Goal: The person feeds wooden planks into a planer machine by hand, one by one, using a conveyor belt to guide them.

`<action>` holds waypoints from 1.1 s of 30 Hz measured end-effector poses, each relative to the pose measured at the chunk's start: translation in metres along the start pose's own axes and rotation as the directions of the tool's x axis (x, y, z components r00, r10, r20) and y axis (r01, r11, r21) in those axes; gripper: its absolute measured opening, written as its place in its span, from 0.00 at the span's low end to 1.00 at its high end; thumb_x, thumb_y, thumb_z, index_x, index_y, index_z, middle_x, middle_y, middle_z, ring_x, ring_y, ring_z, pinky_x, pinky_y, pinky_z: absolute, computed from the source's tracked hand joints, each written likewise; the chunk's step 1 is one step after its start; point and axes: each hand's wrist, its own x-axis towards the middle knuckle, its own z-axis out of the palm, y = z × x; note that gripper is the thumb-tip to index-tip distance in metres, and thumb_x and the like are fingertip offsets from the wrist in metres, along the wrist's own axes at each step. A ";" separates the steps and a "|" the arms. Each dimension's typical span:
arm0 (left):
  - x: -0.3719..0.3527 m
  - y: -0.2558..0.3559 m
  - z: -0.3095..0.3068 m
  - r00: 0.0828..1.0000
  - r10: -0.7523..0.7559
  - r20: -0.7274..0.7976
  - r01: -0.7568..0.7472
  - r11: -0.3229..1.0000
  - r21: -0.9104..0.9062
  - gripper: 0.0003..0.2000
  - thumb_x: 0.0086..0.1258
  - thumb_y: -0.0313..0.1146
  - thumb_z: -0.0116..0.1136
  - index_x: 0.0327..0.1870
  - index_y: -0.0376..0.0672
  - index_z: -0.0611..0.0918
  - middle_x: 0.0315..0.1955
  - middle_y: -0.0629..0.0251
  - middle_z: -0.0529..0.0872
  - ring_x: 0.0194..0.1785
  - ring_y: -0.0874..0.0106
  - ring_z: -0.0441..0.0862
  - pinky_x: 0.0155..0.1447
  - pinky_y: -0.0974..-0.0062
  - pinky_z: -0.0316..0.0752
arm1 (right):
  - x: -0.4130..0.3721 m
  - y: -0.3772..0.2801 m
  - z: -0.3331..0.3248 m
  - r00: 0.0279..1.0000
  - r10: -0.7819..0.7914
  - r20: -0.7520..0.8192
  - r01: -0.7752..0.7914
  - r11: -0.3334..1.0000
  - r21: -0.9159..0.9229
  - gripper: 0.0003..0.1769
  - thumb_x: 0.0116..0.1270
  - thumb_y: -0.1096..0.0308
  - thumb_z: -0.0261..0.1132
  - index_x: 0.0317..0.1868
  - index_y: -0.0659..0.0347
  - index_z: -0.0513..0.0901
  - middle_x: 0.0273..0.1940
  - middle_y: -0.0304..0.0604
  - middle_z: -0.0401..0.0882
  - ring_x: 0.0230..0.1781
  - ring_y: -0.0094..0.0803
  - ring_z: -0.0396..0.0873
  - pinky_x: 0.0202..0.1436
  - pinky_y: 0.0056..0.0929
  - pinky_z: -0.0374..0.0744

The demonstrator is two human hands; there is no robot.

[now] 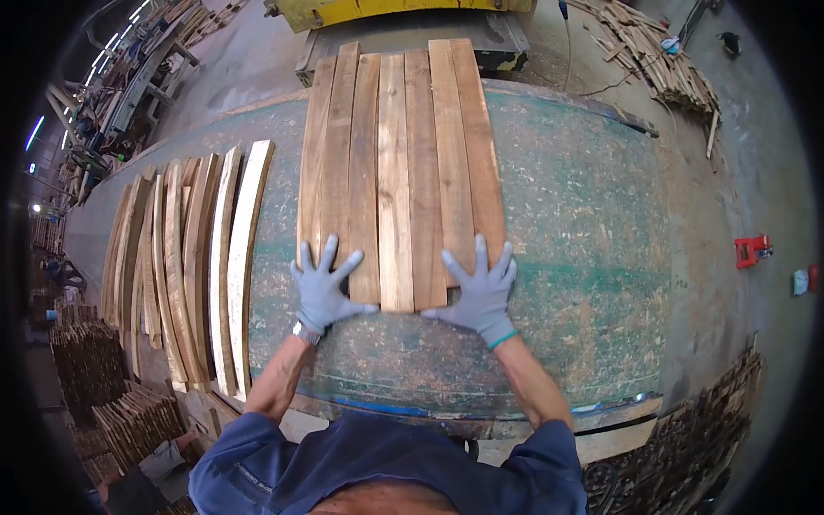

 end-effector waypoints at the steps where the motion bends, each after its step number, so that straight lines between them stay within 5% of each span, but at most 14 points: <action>1: 0.022 -0.003 -0.003 1.000 -0.015 0.014 0.015 1.000 0.012 0.51 0.30 0.81 0.67 0.66 0.76 0.77 0.76 0.60 0.64 0.74 0.25 0.47 0.67 0.23 0.47 | 0.021 0.006 0.005 0.998 -0.008 -0.054 0.006 0.999 -0.044 0.58 0.30 0.19 0.72 0.66 0.33 0.78 0.72 0.62 0.60 0.69 0.83 0.49 0.65 0.78 0.52; 7: 0.166 -0.030 -0.002 0.995 -0.096 0.015 0.095 0.993 0.068 0.52 0.34 0.80 0.66 0.70 0.78 0.73 0.77 0.65 0.63 0.77 0.32 0.50 0.71 0.22 0.43 | 0.161 0.051 0.044 0.991 0.012 -0.136 -0.024 0.996 -0.088 0.57 0.30 0.17 0.71 0.65 0.32 0.78 0.72 0.54 0.63 0.69 0.78 0.52 0.67 0.72 0.55; 15: 0.335 -0.094 0.016 0.993 -0.100 -0.060 0.104 0.992 0.071 0.50 0.37 0.80 0.65 0.70 0.78 0.72 0.74 0.71 0.66 0.78 0.43 0.53 0.74 0.27 0.44 | 0.334 0.067 0.071 0.991 0.130 -0.020 -0.131 0.960 -0.248 0.57 0.41 0.14 0.61 0.72 0.29 0.69 0.76 0.51 0.58 0.74 0.73 0.49 0.72 0.65 0.52; 25: 0.411 -0.125 0.028 0.981 -0.074 -0.179 0.088 0.994 0.072 0.49 0.40 0.82 0.61 0.70 0.76 0.73 0.74 0.68 0.65 0.75 0.54 0.59 0.72 0.37 0.51 | 0.428 0.078 0.093 0.981 0.195 0.006 -0.185 0.938 -0.293 0.54 0.48 0.16 0.59 0.74 0.29 0.66 0.77 0.46 0.56 0.73 0.59 0.54 0.72 0.56 0.57; 28: 0.427 -0.129 0.030 0.985 -0.081 -0.154 0.096 0.991 0.093 0.50 0.41 0.83 0.59 0.71 0.77 0.72 0.76 0.67 0.63 0.76 0.50 0.57 0.72 0.37 0.51 | 0.444 0.083 0.102 0.982 0.186 -0.023 -0.184 0.934 -0.305 0.53 0.49 0.17 0.59 0.74 0.30 0.66 0.78 0.45 0.56 0.73 0.58 0.56 0.72 0.55 0.58; 33: 0.442 -0.138 0.023 0.994 -0.067 -0.090 0.064 0.997 -0.032 0.53 0.39 0.83 0.58 0.74 0.76 0.68 0.78 0.63 0.59 0.79 0.45 0.51 0.73 0.26 0.43 | 0.470 0.091 0.103 0.982 0.187 0.016 -0.170 0.920 -0.353 0.54 0.52 0.18 0.58 0.77 0.32 0.61 0.79 0.43 0.54 0.75 0.64 0.55 0.73 0.64 0.57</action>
